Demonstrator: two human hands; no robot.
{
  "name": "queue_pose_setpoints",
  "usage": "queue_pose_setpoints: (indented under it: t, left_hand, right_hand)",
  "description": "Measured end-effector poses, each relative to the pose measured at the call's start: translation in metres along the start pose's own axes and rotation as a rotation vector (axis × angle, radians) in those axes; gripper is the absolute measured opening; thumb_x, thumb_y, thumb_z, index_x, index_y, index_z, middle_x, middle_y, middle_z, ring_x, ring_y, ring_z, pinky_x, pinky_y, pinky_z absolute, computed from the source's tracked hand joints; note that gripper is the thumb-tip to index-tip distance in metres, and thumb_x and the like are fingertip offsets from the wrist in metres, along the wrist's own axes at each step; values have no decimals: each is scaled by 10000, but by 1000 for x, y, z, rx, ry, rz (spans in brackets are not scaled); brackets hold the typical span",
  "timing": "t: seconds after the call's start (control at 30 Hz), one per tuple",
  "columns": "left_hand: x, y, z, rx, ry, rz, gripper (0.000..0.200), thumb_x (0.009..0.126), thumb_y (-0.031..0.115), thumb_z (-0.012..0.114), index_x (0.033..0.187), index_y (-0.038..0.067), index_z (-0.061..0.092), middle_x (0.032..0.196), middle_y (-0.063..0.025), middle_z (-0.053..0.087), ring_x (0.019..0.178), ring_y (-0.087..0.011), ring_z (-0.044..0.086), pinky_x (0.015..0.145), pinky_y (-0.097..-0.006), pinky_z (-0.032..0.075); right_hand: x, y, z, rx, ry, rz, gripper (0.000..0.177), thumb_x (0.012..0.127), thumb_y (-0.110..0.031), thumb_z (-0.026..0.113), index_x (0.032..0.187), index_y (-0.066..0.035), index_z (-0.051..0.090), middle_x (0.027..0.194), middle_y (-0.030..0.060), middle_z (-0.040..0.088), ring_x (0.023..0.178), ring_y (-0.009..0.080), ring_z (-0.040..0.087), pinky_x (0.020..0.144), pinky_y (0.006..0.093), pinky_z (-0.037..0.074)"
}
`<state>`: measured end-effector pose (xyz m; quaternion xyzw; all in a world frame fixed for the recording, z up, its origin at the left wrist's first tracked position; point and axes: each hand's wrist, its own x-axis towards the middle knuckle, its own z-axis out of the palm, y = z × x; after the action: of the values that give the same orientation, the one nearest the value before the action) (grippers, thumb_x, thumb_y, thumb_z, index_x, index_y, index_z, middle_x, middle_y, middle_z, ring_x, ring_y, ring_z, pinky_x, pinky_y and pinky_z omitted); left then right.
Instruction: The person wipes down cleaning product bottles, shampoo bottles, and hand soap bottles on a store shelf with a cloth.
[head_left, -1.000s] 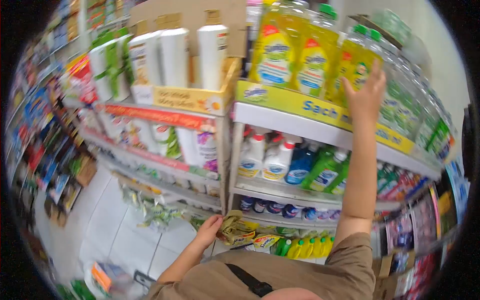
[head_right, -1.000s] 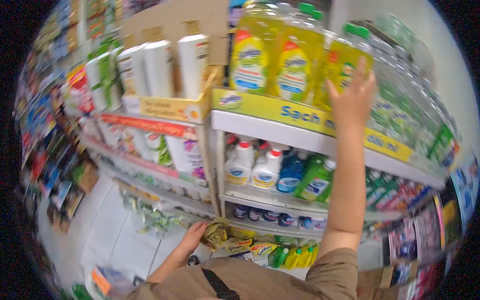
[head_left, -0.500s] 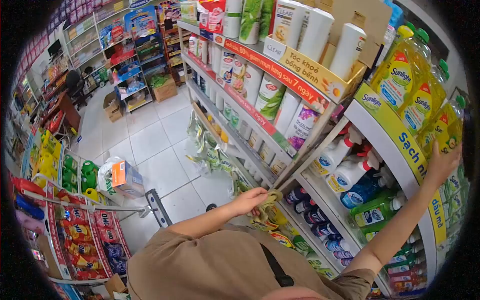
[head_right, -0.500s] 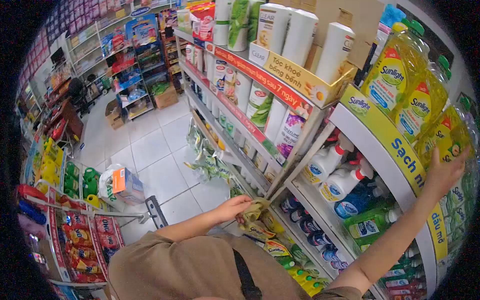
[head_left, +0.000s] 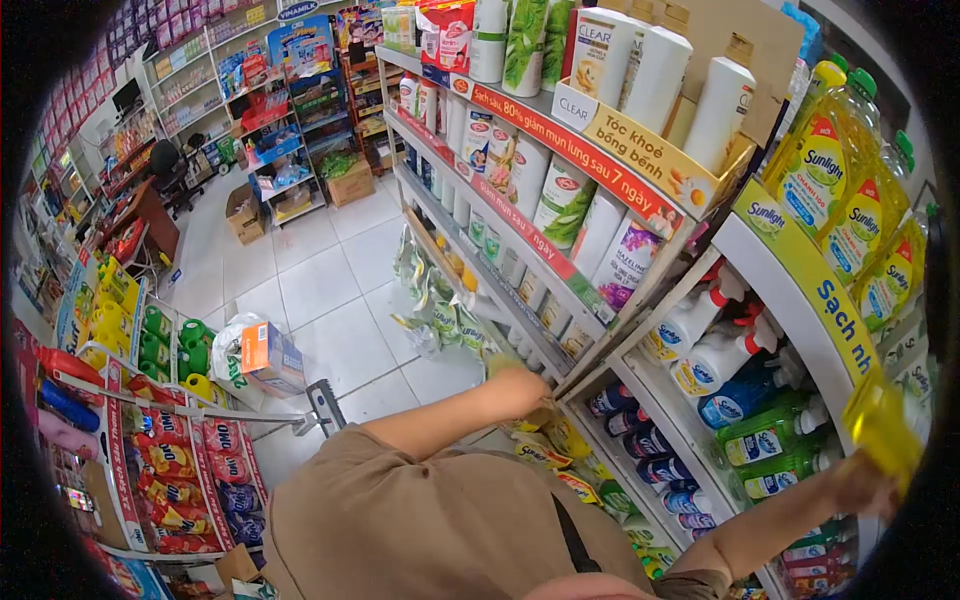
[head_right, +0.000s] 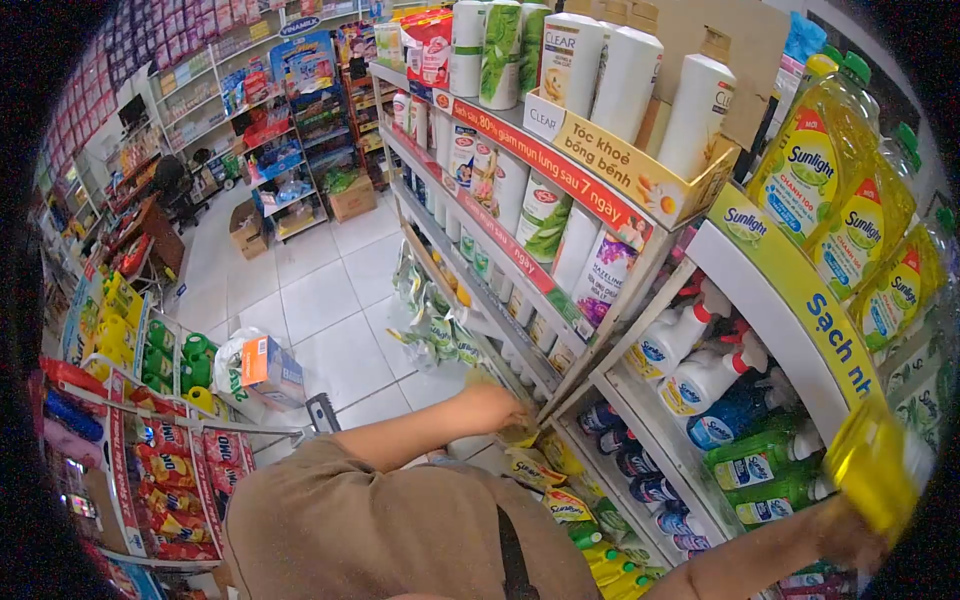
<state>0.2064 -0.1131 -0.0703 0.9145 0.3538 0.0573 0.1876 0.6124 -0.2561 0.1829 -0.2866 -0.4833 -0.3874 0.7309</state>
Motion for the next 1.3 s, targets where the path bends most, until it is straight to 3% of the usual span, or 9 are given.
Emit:
queue_pose_setpoints:
  t: [0.1,0.4,0.5,0.63,0.7,0.8,0.9,1.0,1.3]
  left_hand:
    - [-3,2,-30,39,5,-88,258,806,330,529,909,114,625,811,-109,630,748,-314,607,636,-426,474]
    - [-1,-29,-22,310,5,-99,355,776,143,512,1122,94,575,865,-150,636,775,-339,612,660,-436,485]
    - [3,0,-54,112,-4,-197,371,794,104,473,1154,83,556,950,-149,632,821,-329,604,709,-410,481]
    - [7,46,-86,-579,-46,34,368,841,113,468,1203,69,518,1033,-129,621,881,-254,607,763,-356,477]
    - [10,59,-80,-892,-114,235,413,835,129,519,1240,59,477,1053,-105,621,812,-201,627,724,-341,497]
    - [3,91,-93,-1068,-284,442,538,861,134,524,1357,75,325,1250,-144,494,1133,-187,477,914,-332,420]
    - [3,105,-72,-1149,-197,468,745,819,148,578,1412,63,135,1414,-178,262,1251,-251,360,987,-358,358]
    - [4,106,-66,-655,5,551,848,792,191,608,1415,43,52,1451,-207,106,1302,-319,262,1024,-385,304]
    - [17,102,-39,-46,267,721,632,799,383,587,1303,63,378,1284,-170,424,1130,-299,451,988,-426,312]
  right_hand:
    - [-34,-44,1,84,-31,104,619,653,-298,757,1127,-9,484,1026,166,557,886,244,564,767,387,469]
    - [-117,-142,17,406,-125,499,768,618,-409,755,1218,-56,432,1045,157,548,903,236,559,768,376,457]
    - [-135,-159,21,479,-157,687,817,607,-447,754,1249,-72,414,1051,154,545,909,233,557,768,373,453]
    - [-170,-156,21,545,-299,1047,884,591,-496,753,1289,-93,390,1059,150,541,917,230,554,768,368,447]
    - [-208,-126,5,498,-557,1069,1162,533,-495,789,1397,-103,117,1259,151,403,1078,264,472,884,358,396]
    - [-241,-122,19,585,-711,1294,1091,579,-436,776,1387,-33,163,1289,130,378,1154,252,433,939,376,374]
    - [-279,-128,19,495,-735,1520,926,687,-397,699,1375,-15,212,1295,121,392,1138,240,449,963,358,349]
    - [-277,-144,34,743,-605,1922,796,742,-361,649,1354,-6,283,1275,118,428,1136,227,453,974,342,333]
    - [-308,-128,55,809,-998,2068,717,758,-334,630,1326,-6,340,1243,119,461,1123,216,465,968,331,336]
